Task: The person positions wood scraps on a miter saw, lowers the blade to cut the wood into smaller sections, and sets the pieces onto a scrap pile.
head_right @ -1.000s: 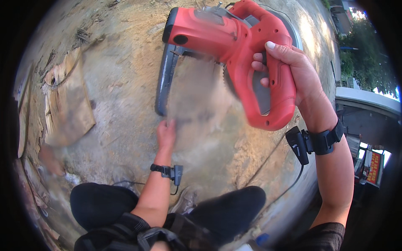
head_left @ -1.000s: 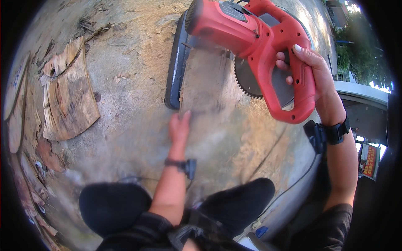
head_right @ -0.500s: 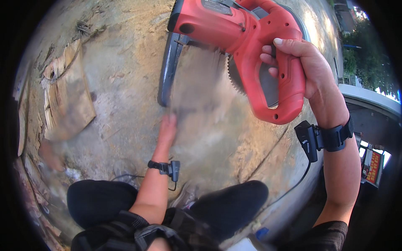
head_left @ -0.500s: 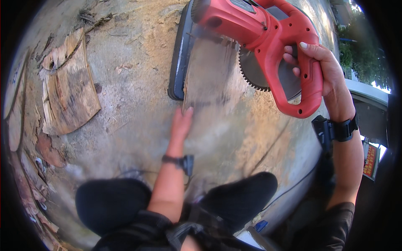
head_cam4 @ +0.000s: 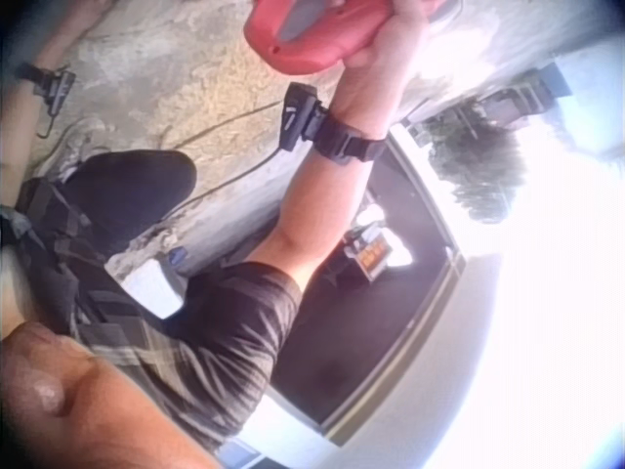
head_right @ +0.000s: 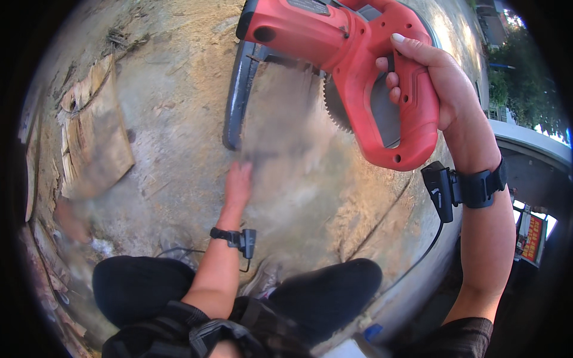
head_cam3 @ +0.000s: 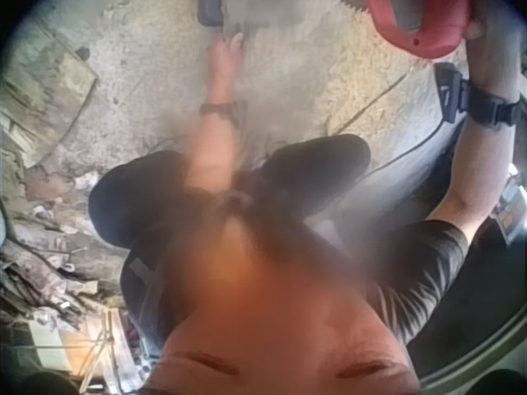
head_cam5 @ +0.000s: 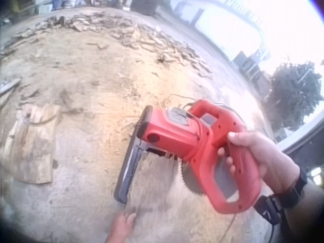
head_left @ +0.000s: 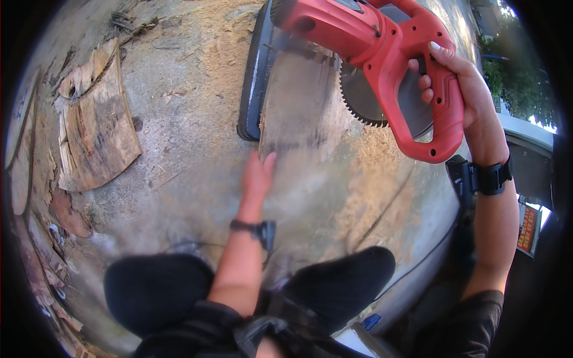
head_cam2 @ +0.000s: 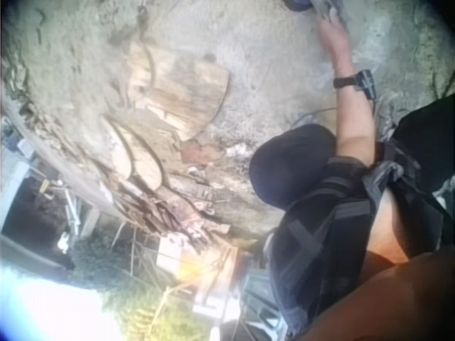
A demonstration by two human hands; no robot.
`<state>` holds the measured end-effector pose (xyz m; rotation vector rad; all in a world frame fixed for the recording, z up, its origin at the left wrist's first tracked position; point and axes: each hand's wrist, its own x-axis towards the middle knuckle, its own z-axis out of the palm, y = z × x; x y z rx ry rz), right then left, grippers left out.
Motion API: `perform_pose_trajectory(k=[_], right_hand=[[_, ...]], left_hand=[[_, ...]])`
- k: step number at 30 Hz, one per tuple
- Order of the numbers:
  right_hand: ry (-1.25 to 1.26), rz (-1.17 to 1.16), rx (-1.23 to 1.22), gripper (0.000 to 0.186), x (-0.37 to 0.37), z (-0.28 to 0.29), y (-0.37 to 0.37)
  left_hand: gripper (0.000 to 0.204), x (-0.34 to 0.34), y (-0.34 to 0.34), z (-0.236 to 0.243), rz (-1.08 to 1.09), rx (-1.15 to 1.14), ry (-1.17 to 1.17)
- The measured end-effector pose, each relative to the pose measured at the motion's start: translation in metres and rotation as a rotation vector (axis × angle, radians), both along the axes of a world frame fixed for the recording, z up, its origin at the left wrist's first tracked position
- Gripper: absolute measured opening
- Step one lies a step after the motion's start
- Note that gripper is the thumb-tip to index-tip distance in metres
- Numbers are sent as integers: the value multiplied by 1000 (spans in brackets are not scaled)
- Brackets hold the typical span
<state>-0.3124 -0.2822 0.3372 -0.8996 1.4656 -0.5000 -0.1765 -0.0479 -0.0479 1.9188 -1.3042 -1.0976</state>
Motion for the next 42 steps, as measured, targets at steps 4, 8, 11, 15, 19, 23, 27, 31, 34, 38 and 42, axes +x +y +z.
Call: perform_pose_trajectory(k=[4, 8, 11, 15, 19, 23, 27, 31, 34, 38, 42], right_hand=[[-26, 40, -1, 37, 0, 8, -9], [9, 86, -45, 39, -1, 12, -16], [8, 87, -45, 39, -6, 9, -16], [-37, 80, 3, 40, -2, 12, -17], [5, 40, -46, 37, -1, 6, -9], [-24, 37, -46, 35, -4, 6, -6], [-25, -1, -62, 34, 1, 0, -2], [-34, 4, -38, 39, -5, -2, -2], [-76, 11, -24, 38, -6, -5, -1], [-56, 13, -49, 32, -1, -3, 0], [-51, 15, -43, 32, -2, 0, -1]], left_hand=[[21, 3, -5, 7, -2, 50, 50], [27, 8, -7, 11, 42, 39, 120], [48, 5, -12, 32, 108, 64, 151], [50, -3, 4, 16, 128, -107, 70], [52, -2, -6, 33, 181, 217, 216], [54, 2, -15, 39, 118, 172, 181], [53, 0, -14, 35, 150, 111, 163], [53, -1, -15, 36, 140, 129, 180], [52, 1, -15, 44, 166, 155, 188], [50, 1, -16, 45, 167, 165, 197], [50, 1, -17, 46, 147, 183, 178]])
